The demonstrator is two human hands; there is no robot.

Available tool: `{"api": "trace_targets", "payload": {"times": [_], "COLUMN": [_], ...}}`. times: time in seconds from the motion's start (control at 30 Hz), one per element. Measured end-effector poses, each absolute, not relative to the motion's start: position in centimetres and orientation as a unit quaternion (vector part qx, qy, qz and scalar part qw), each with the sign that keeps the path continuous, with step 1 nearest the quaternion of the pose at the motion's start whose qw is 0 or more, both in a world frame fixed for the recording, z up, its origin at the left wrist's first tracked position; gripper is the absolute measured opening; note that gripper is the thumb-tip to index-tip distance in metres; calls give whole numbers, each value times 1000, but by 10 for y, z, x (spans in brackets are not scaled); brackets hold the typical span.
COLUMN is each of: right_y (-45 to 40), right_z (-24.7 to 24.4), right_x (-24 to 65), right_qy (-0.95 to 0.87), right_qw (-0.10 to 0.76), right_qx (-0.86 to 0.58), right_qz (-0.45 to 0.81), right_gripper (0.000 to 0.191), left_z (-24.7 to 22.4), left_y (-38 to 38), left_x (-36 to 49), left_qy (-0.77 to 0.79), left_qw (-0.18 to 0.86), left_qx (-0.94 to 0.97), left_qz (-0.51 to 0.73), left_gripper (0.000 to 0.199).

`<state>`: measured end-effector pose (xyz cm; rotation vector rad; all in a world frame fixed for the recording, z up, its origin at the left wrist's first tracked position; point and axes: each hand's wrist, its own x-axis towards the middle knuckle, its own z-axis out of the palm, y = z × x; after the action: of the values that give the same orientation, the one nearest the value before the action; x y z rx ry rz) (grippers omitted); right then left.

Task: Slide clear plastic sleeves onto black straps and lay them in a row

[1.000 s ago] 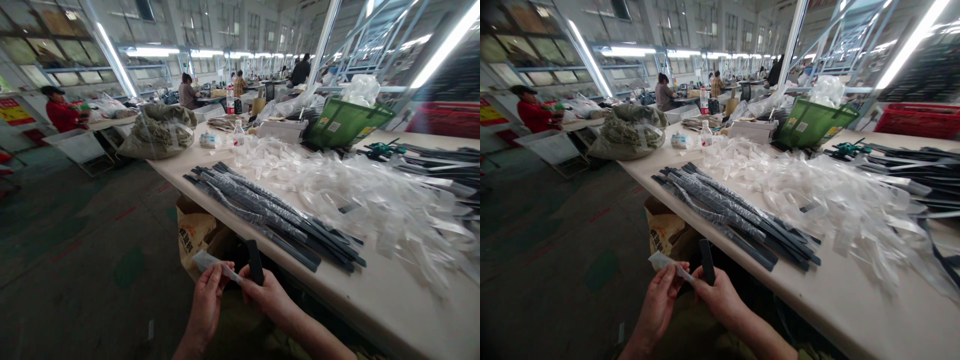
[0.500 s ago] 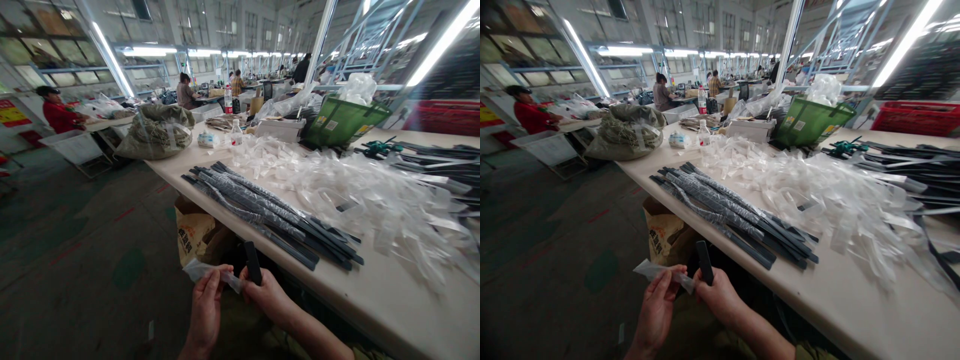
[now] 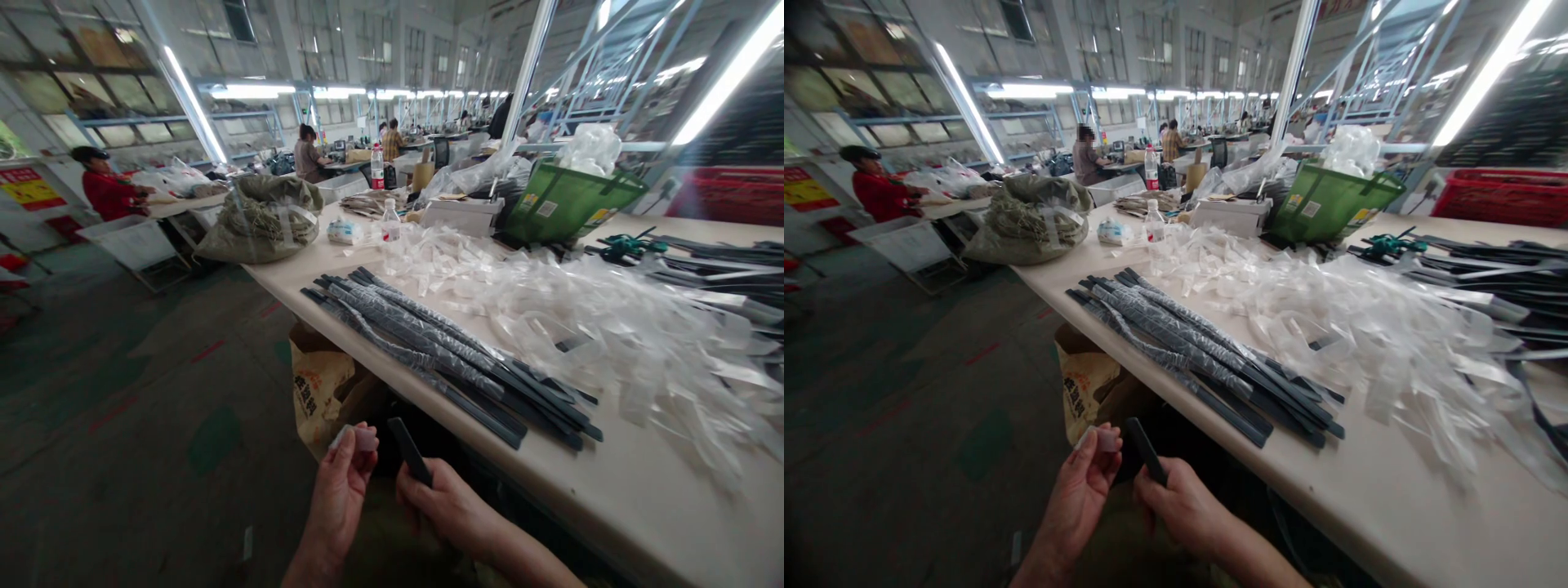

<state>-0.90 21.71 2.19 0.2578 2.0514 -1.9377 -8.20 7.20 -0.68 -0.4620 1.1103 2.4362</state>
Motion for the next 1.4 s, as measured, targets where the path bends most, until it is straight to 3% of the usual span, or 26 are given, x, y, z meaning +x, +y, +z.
{"api": "trace_targets", "payload": {"times": [0.2, 0.4, 0.67, 0.8, 0.97, 1.4], "right_y": [209, 209, 209, 209, 211, 215], "right_z": [15, 16, 6, 5, 8, 5], "right_x": [-6, -8, -9, -9, -10, -11], "right_qy": [717, 714, 708, 709, 709, 682], "right_qw": [208, 198, 230, 237, 254, 353], "right_qx": [79, 81, 98, 91, 70, 55], "right_qz": [-660, -667, -660, -658, -655, -639], "right_gripper": [18, 18, 17, 20, 20, 16], "left_z": [-8, -3, 5, 0, -7, -4], "left_y": [74, 74, 73, 72, 71, 65], "left_x": [-85, -83, -82, -81, -80, -75], "left_qy": [337, 320, 314, 313, 324, 432], "left_qw": [217, 227, 235, 235, 244, 260], "left_qx": [-200, -216, -234, -224, -198, -117], "left_qz": [894, 894, 890, 893, 893, 856], "left_gripper": [23, 6, 19, 4, 36, 40]}}
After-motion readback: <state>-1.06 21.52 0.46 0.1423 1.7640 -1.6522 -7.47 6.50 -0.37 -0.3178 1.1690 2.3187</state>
